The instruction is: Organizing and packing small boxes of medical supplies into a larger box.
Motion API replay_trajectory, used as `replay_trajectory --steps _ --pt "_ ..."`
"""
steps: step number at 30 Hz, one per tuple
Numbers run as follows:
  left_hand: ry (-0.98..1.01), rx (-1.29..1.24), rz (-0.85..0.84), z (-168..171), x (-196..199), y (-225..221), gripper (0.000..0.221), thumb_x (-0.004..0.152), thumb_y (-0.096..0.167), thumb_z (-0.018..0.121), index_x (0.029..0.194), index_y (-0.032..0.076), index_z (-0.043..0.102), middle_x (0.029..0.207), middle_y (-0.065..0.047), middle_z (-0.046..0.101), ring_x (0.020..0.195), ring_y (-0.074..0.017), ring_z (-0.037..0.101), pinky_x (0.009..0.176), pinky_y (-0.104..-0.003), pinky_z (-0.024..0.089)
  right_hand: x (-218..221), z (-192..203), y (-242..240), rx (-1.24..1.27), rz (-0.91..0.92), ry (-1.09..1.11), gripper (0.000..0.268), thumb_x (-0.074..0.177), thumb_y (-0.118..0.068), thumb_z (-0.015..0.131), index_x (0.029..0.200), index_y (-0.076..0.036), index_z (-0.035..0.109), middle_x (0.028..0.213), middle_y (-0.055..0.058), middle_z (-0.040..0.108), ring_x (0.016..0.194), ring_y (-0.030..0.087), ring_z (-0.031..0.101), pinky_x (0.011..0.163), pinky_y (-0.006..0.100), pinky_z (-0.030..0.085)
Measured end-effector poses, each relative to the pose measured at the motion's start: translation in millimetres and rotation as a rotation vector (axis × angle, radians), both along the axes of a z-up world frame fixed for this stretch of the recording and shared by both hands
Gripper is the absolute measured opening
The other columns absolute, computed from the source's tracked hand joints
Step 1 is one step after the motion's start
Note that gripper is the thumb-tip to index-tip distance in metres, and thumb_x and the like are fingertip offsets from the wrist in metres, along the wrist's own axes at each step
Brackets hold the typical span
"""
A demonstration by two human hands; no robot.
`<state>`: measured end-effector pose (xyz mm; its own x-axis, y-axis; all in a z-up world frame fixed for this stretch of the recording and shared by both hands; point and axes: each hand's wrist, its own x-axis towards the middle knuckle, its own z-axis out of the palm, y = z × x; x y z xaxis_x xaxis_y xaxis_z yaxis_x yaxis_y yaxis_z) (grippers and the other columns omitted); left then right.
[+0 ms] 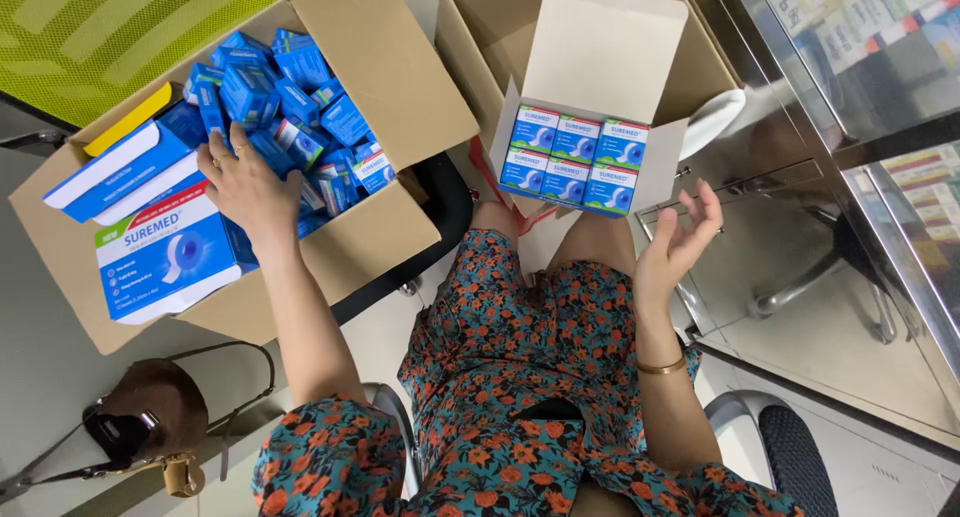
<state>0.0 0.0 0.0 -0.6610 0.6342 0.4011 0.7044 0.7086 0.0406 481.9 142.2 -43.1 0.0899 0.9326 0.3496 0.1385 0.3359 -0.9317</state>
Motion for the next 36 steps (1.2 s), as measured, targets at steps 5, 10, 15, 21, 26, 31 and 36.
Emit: replay_trajectory --steps 5,10,15,21,26,31,36 --pt "0.023 -0.130 0.055 2 -6 8 0.091 0.056 0.021 0.094 0.139 0.011 0.058 0.135 -0.016 0.060 0.122 -0.0379 0.052 0.086 -0.054 0.050 -3 8 -4 0.007 -0.057 -0.065 0.047 0.110 -0.005 0.054 0.154 -0.005 0.039 0.159 0.012 0.043 0.139 0.020 0.049 0.095 0.027 0.047" --pt "0.052 -0.124 0.031 16 -4 2 0.078 0.056 0.019 0.094 0.129 0.016 0.064 0.123 -0.008 0.067 0.113 -0.0334 0.059 0.081 -0.049 0.053 4 19 -8 0.085 -0.102 -0.090 0.045 0.113 -0.008 0.056 0.155 -0.006 0.040 0.156 0.011 0.045 0.139 0.020 0.047 0.103 0.030 0.048" --pt "-0.209 0.465 -0.278 77 58 -2 0.074 0.074 0.021 0.100 0.135 0.010 0.060 0.132 -0.009 0.065 0.120 -0.0293 0.062 0.090 -0.042 0.058 -12 48 -25 0.272 -0.238 -0.229 0.045 0.112 -0.016 0.056 0.153 -0.007 0.041 0.152 0.013 0.035 0.140 0.022 0.044 0.107 0.032 0.048" --pt "-0.717 0.836 -0.838 68 181 23 0.070 0.072 0.010 0.092 0.132 0.010 0.057 0.135 -0.011 0.064 0.131 -0.0277 0.061 0.112 -0.040 0.051 -77 79 -40 0.147 0.406 -0.027 0.057 0.103 -0.029 0.068 0.148 -0.004 0.044 0.148 0.014 0.046 0.130 0.022 0.052 0.105 0.035 0.050" --pt "-0.661 0.809 -1.028 47 225 36 0.067 0.070 0.008 0.094 0.125 0.010 0.056 0.134 -0.011 0.065 0.132 -0.0337 0.058 0.116 -0.047 0.049 -87 102 -34 -0.028 0.686 -0.015 0.077 0.093 -0.034 0.076 0.152 -0.003 0.039 0.143 0.014 0.054 0.129 0.022 0.056 0.096 0.031 0.055" --pt "-0.638 0.773 -1.092 43 234 44 0.070 0.071 0.009 0.096 0.127 0.010 0.054 0.137 -0.010 0.064 0.132 -0.0341 0.058 0.114 -0.047 0.050 -78 100 -27 -0.053 0.700 -0.072 0.078 0.089 -0.028 0.082 0.153 -0.005 0.042 0.132 0.012 0.063 0.117 0.019 0.065 0.098 0.032 0.056" --pt "-0.552 0.700 -0.961 37 236 48 0.075 0.074 0.014 0.097 0.134 0.007 0.053 0.140 -0.015 0.061 0.130 -0.0329 0.059 0.111 -0.046 0.049 -72 98 14 -0.025 0.475 -0.277 0.082 0.080 -0.027 0.086 0.147 -0.006 0.044 0.136 0.014 0.060 0.122 0.022 0.061 0.088 0.033 0.058"
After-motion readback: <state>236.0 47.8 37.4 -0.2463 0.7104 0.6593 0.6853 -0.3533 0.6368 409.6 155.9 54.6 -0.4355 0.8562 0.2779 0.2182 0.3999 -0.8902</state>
